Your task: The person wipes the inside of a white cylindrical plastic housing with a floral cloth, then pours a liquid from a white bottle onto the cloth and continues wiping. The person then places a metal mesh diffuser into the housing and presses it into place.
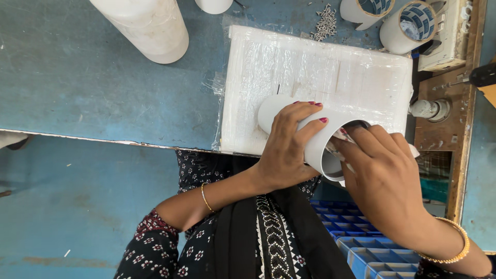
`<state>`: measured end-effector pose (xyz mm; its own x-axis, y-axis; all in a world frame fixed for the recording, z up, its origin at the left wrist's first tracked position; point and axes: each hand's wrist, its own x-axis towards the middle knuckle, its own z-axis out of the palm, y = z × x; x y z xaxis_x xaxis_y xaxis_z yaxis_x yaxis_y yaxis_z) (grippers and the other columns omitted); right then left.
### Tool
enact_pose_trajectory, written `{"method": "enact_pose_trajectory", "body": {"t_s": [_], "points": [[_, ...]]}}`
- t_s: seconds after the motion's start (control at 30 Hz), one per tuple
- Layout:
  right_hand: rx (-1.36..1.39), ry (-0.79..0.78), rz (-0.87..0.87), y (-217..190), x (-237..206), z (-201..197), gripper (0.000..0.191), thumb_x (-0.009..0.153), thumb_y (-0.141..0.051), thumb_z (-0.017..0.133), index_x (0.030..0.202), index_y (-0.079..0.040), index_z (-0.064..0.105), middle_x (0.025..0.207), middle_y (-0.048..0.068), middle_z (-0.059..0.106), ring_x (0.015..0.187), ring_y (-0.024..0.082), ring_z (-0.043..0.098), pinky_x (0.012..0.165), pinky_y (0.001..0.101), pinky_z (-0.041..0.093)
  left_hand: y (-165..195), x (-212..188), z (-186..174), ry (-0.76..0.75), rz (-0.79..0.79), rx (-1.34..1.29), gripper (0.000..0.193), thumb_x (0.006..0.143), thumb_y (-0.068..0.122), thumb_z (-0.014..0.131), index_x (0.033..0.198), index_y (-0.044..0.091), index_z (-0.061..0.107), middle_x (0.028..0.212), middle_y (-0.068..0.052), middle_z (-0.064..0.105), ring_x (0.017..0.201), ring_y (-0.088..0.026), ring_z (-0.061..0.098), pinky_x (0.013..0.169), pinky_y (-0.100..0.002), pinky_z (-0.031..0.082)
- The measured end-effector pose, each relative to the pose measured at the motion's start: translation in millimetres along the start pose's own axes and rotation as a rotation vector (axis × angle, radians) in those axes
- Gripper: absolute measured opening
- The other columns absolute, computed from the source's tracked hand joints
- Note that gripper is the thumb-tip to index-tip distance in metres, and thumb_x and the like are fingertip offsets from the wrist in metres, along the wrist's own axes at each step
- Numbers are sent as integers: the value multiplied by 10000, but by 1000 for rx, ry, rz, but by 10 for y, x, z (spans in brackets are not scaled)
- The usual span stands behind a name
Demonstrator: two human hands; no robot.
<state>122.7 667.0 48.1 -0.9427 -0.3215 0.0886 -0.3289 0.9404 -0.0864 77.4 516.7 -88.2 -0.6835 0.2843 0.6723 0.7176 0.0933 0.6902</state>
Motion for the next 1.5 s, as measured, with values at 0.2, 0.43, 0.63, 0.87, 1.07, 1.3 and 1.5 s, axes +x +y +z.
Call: {"method": "enact_pose_trajectory", "body": {"t_s": [0.2,0.43,0.63,0.87,1.07,1.3,1.5], "points": [[28,-22,-72,38,59,-25,389,670,14,731,1048,-72,755,1034,68,678,920,268,606,786,412,429,-11,-16,-79,-28,-49,-22,970,802,326,939,1490,159,276,1524,-159,386,1403,-362,414,1199,-515,352],[202,89,-99,118,74,1,339,699,-30,757,1036,-57,737,1028,104,701,923,277,644,806,399,454,-24,22,-136,-54,-97,-1,1038,750,363,957,1491,150,262,1500,-162,389,1381,-355,419,1181,-515,337],[862,113,355,250,16,-32,244,952,-70,715,1177,21,703,980,39,734,758,30,636,627,187,528,-24,132,-280,-49,-152,28,1076,713,362,961,1495,123,261,1459,-164,410,1402,-360,434,1199,-520,351],[1114,39,234,373,26,-37,250,1004,-153,664,1083,75,726,1087,109,716,948,131,641,832,267,514,63,350,-709,-202,-249,-303,824,929,445,774,1534,95,337,1491,-157,431,1461,-335,439,1261,-470,352],[1250,-10,107,238,-4,-62,341,1049,-235,611,1079,83,729,1255,157,646,1114,195,597,957,313,498,262,537,-846,-190,-108,-310,446,1041,460,652,1346,135,645,1546,-108,441,1474,-290,410,1262,-440,333],[1189,30,-23,281,-182,-99,232,1001,-133,674,1085,76,730,1255,164,631,1117,183,588,969,303,486,611,671,-882,-173,129,-68,191,922,230,733,996,76,646,1515,-147,467,1490,-342,414,1297,-530,302],[1307,-142,100,406,-324,-130,205,880,-79,810,875,125,793,923,216,642,795,222,545,708,314,483,802,638,-1076,-348,-296,-425,265,936,278,732,956,50,598,956,-98,632,826,-147,583,711,-283,442]]}}
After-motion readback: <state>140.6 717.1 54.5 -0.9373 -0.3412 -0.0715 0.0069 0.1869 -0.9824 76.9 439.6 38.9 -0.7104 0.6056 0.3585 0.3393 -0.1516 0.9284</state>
